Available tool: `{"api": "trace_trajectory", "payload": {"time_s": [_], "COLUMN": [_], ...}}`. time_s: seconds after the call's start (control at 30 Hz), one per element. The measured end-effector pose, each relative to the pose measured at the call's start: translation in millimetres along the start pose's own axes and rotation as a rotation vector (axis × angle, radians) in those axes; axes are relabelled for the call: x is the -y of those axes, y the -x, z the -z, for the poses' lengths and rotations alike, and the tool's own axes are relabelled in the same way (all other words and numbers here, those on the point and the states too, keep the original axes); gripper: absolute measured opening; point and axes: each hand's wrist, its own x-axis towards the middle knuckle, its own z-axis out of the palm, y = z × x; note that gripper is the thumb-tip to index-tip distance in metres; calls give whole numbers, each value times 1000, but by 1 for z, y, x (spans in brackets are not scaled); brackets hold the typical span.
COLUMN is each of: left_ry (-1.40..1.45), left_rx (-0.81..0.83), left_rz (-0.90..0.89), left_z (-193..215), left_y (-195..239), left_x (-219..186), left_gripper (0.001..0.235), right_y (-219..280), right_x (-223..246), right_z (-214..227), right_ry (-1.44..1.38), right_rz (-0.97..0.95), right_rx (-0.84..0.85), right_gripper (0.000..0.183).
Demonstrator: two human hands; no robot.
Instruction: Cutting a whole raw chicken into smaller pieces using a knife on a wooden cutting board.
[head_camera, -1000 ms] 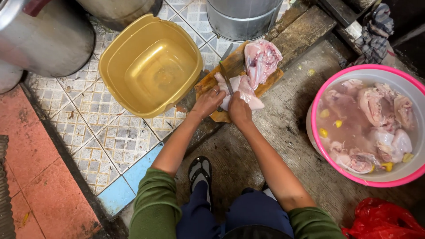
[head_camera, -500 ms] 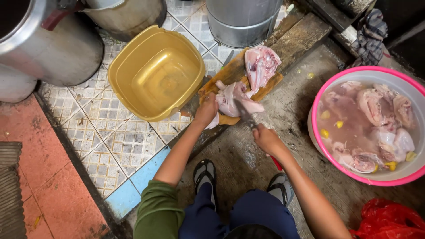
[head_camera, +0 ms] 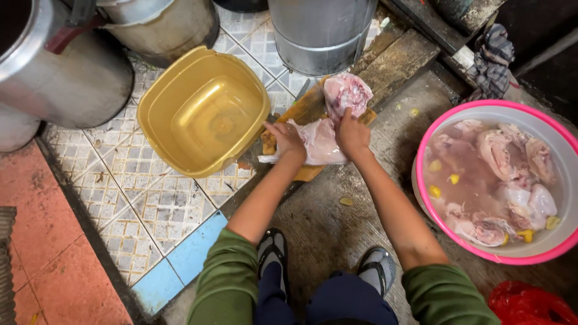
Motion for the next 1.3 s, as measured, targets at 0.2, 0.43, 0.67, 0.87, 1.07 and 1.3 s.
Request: {"api": "trace_trajectory", "payload": {"time_s": [0.2, 0.43, 0.67, 0.87, 1.07, 1.3], "left_ry": [-662, -61, 185, 245, 393, 565], "left_rx": [-160, -410, -679, -1044, -1143, -1083], "left_rz": [-82, 8, -121, -184, -196, -253], "left_z": [-28, -87, -127, -151, -156, -171], "left_y": [-38, -130, -172, -188, -179, -183], "left_x": [-61, -60, -44, -35, -25, -21], "left_gripper": [92, 30, 27, 16, 9, 5], "right_y": [-23, 20, 46, 47, 47, 44], "right_x": [-7, 22, 44, 46, 47, 43], "right_z": [2, -72, -61, -72, -80, -96], "right_ry": [-38, -321, -53, -63, -67, -119], "right_rz": [236, 614, 487, 424, 390, 382], "right_rx": [-207, 75, -132, -187, -222, -280], "right_gripper": [36, 110, 114, 112, 107, 104]}}
